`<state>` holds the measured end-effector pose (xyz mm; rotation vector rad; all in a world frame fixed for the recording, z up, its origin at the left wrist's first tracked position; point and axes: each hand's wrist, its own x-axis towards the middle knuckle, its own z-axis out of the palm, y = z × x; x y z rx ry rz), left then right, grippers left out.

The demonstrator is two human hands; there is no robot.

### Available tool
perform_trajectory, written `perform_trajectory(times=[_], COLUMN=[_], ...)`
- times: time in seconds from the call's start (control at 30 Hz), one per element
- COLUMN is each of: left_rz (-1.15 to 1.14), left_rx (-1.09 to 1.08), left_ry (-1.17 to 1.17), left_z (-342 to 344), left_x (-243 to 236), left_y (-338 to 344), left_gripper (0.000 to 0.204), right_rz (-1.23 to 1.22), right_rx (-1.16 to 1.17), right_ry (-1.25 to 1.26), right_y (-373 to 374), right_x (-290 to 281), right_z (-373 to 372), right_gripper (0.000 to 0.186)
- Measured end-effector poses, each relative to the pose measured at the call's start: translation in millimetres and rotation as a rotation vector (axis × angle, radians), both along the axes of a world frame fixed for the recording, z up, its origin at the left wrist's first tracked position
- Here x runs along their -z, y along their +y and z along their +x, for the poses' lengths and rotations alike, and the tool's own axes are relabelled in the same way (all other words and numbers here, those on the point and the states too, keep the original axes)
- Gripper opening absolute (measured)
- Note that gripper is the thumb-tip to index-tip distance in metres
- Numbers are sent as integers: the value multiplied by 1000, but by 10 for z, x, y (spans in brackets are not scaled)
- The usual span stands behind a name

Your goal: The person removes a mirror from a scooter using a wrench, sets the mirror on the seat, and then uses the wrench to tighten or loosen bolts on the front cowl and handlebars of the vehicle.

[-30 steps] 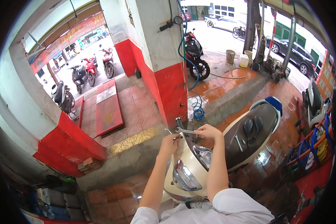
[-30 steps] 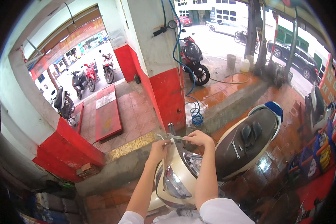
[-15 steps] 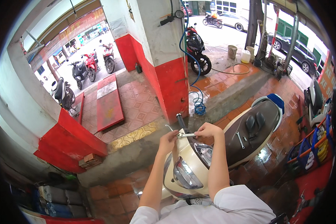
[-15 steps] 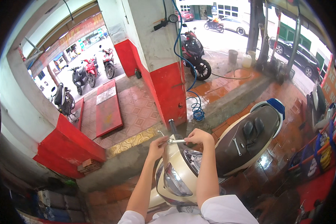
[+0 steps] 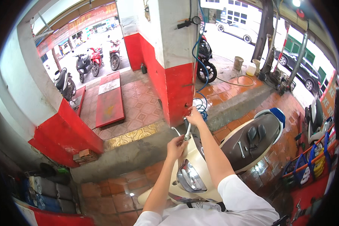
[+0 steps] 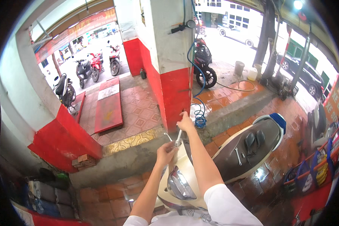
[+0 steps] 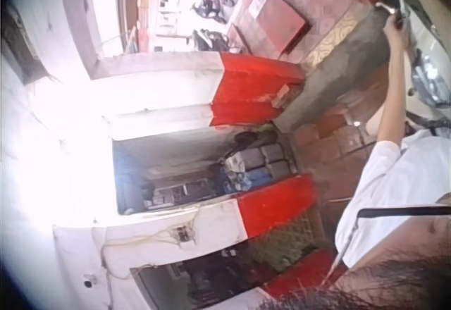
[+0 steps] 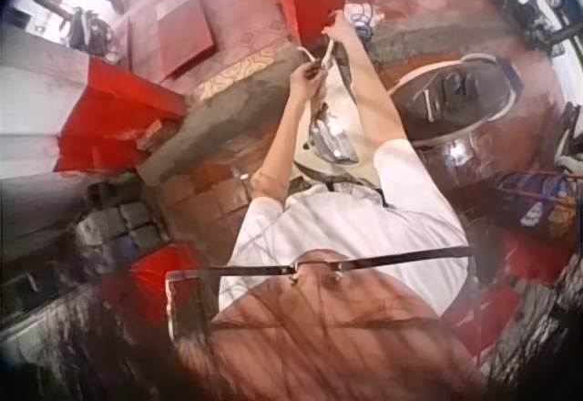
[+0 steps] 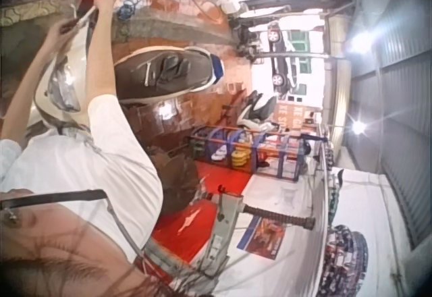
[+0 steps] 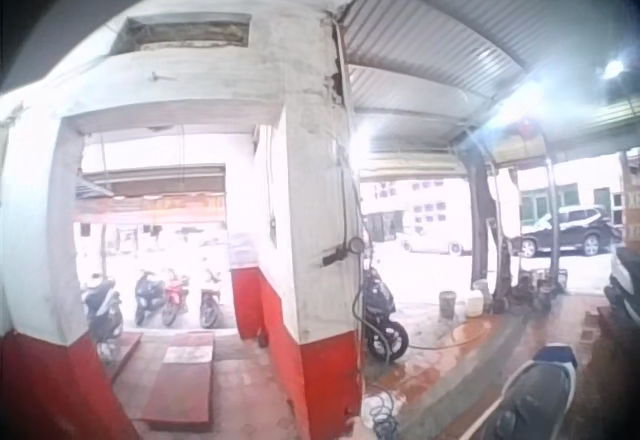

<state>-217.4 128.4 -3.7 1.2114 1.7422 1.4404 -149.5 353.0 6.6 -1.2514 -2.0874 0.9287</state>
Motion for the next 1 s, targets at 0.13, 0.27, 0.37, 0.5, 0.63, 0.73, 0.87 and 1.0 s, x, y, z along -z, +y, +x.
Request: perform_trajectory(times=[0.13, 0.27, 0.37, 0.5, 0.63, 0.73, 0.87, 1.0], left_rz=[78, 99, 156, 110, 78, 108, 94, 46], left_rx=[17, -160, -324, -348, -327, -256, -175, -51], left_ry=[-179, -213, -306, -498, -504, -485, -318, -49], left_z=[-1, -378, -786, -856, -715, -516, -331, -43], left_x=[248, 703, 1033, 1045, 875, 859, 822, 464], left_y=[-139, -428, -630, -646, -593, -502, -405, -371], left_gripper=[44, 34, 25, 23, 21, 20, 23, 33], right_rz=[139, 218, 359, 509, 484, -170, -556, -841], right_rx=[-185, -306, -545, -870, -1059, -559, -213, 50], right_ry=[-33, -240, -352, -506, 52, 438, 1101, 1503], right_y=[-137, -1098, -1734, -1971, -1530, -1376, -1233, -917], right_x=[100, -62, -240, -463, -566, -396, -323, -341], right_z=[-614, -1068, -807, 171, 1076, 1314, 913, 955], right_gripper=[43, 34, 33, 38, 16, 20, 33, 34])
